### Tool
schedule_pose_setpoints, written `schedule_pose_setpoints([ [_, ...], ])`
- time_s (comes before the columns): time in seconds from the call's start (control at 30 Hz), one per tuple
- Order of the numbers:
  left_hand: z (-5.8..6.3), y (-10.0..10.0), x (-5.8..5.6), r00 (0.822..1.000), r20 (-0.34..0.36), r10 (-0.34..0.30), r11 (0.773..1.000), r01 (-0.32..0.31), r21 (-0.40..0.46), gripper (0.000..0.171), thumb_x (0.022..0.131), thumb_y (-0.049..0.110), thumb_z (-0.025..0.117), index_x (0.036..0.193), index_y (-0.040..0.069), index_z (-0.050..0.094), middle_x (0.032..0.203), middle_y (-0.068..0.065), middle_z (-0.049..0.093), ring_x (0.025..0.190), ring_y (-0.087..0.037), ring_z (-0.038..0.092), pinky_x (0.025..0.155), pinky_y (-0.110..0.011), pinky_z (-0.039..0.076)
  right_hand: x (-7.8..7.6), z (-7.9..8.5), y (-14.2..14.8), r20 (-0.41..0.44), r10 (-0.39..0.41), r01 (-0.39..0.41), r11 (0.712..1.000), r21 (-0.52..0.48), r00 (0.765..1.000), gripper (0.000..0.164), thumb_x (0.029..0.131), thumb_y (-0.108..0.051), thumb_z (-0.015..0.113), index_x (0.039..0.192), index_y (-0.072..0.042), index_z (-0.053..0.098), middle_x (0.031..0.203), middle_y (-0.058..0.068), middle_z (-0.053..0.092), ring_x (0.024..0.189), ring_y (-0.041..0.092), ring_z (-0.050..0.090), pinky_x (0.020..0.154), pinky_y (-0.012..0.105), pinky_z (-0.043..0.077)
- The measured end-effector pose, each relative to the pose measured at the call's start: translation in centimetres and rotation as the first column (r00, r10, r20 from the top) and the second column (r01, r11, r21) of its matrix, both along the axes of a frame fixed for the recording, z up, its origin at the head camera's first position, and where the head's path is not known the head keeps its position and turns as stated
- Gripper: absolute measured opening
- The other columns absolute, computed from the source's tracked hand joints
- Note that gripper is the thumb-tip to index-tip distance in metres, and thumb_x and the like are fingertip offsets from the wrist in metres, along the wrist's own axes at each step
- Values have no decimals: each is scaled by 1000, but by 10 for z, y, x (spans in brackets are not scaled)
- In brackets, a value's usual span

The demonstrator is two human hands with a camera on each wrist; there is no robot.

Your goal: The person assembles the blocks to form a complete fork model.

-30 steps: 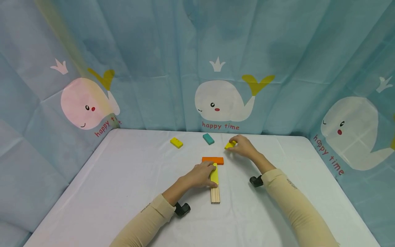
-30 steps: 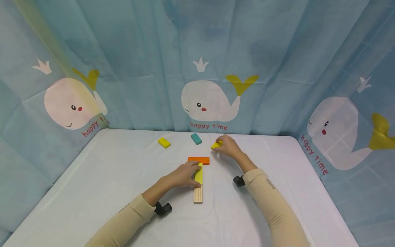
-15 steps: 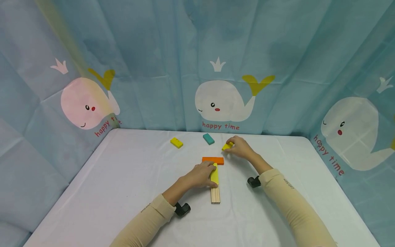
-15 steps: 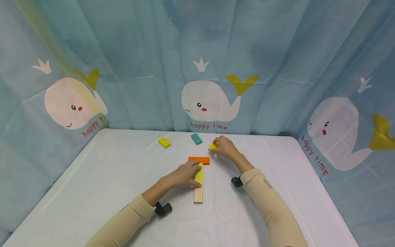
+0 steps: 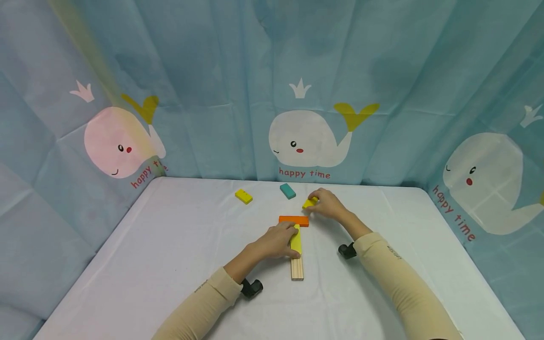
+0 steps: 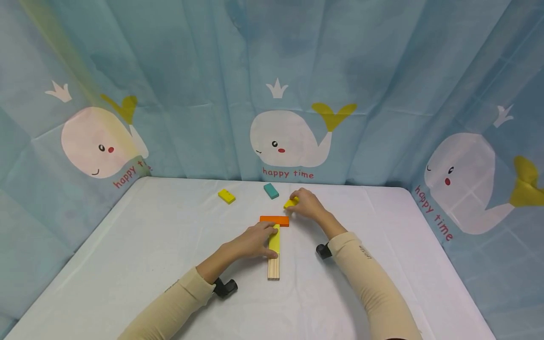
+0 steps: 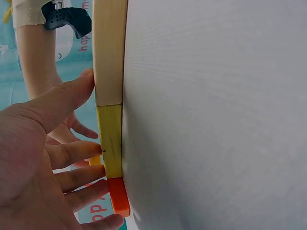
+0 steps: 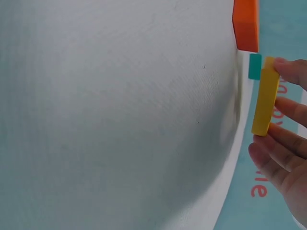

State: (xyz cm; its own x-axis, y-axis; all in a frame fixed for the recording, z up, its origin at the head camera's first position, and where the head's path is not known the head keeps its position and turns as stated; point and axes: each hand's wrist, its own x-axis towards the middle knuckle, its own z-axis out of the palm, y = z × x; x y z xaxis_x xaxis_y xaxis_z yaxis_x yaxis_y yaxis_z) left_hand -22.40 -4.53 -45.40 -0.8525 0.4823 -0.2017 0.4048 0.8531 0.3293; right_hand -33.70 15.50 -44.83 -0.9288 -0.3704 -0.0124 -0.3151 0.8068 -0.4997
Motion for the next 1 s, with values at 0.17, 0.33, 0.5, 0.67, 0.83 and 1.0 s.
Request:
schedule_pose_setpoints([
  [0.17, -1, 1, 0, 1000, 2, -1, 1000, 1, -5, 73, 81, 49, 75, 139, 11, 52, 150, -8, 43, 138, -24, 40, 114, -44, 36, 1, -1, -2, 6, -1, 1, 1000, 12, 1000, 44, 82, -29, 78, 115, -2, 68, 119, 17, 63, 110, 32, 57, 102, 48, 47],
  [0.33, -2, 0, 1, 1000, -8, -10, 1000, 10, -2, 73, 81, 50, 75, 138, 10, 53, 150, -8, 43, 138, -23, 40, 113, -45, 37, 0, -6, -5, 12, -5, 5, 1000, 27, 1000, 46, 81, -34, 79, 114, -3, 69, 118, 15, 63, 106, 29, 57, 99, 46, 48],
  [0.5, 0, 0, 2, 1000, -9, -8, 1000, 8, 2, 73, 80, 50, 75, 138, 10, 53, 149, -8, 44, 138, -24, 41, 113, -46, 37, -1, -10, -6, 15, -9, 8, 1000, 30, 1000, 48, 79, -37, 80, 112, -5, 69, 118, 14, 63, 106, 28, 57, 99, 45, 49],
  [0.67, 1, 0, 1, 1000, -9, -5, 1000, 5, -1, 74, 80, 50, 75, 138, 10, 53, 150, -8, 43, 138, -24, 40, 114, -46, 36, 1, -10, -8, 26, -11, 10, 1000, 24, 1000, 47, 79, -37, 80, 111, -5, 70, 119, 15, 62, 108, 29, 56, 101, 46, 48],
  [0.83, 0, -1, 0, 1000, -16, -8, 1000, 8, -3, 74, 80, 51, 75, 138, 11, 53, 150, -7, 43, 139, -24, 39, 114, -45, 36, 2, -9, -10, 29, -9, 8, 999, 32, 1000, 46, 80, -36, 79, 112, -5, 70, 119, 14, 62, 107, 29, 56, 101, 46, 48],
  [1.0, 0, -1, 0, 1000, -15, -9, 1000, 9, -2, 74, 80, 51, 75, 138, 10, 53, 150, -7, 43, 139, -23, 39, 114, -46, 36, 3, -11, -11, 23, 1, -2, 999, 39, 1000, 43, 81, -34, 78, 112, -5, 70, 118, 14, 63, 106, 28, 56, 100, 45, 49],
])
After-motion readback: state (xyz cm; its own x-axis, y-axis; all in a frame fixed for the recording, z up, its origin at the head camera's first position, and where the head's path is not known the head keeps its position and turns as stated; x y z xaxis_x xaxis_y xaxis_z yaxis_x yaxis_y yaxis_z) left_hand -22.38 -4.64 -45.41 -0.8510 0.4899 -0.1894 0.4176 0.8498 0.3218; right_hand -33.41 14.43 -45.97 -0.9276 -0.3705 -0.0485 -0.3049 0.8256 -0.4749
